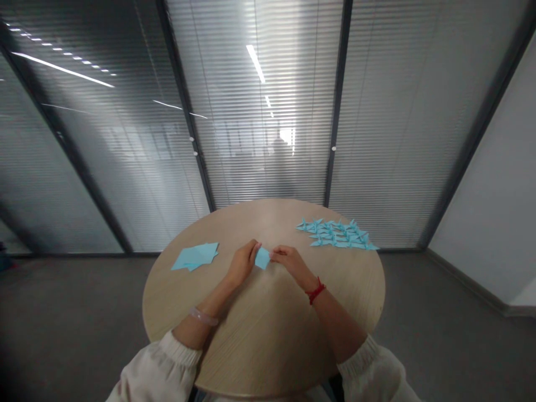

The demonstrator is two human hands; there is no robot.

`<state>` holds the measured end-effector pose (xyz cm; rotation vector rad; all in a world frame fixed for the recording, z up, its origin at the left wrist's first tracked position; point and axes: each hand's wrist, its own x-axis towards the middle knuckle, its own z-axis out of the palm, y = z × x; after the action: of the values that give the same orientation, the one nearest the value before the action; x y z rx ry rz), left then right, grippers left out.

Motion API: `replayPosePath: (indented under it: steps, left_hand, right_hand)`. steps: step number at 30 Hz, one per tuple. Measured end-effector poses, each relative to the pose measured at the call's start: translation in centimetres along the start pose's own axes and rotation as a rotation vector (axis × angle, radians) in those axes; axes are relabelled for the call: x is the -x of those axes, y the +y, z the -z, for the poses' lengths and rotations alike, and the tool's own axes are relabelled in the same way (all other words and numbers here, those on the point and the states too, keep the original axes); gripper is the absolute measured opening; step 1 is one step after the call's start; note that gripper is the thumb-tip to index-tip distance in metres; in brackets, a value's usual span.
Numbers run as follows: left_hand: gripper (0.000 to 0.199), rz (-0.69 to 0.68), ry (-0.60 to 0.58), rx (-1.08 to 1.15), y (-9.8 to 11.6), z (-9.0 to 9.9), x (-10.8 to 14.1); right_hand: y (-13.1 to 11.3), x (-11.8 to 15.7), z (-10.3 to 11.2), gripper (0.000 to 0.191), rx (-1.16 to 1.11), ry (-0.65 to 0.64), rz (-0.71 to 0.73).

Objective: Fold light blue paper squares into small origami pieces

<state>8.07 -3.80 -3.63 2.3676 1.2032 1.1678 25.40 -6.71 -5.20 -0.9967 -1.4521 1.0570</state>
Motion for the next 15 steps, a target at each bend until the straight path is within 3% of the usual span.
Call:
replayPosePath:
  steps: [7,15]
  left_hand:
    - [0.033,-0.002,0.006,0.01,0.0,-0.1,0.1]
    - [0.032,-0.005,-0.033,0.106,-1.8,-1.0,-0.2]
  right_hand:
    - [-0.8,0.3,-0.2,0.025,-0.012,-0.047,-0.009]
    - [0.8,-0.6,0.2,0.028,0.098,0.043,0.017]
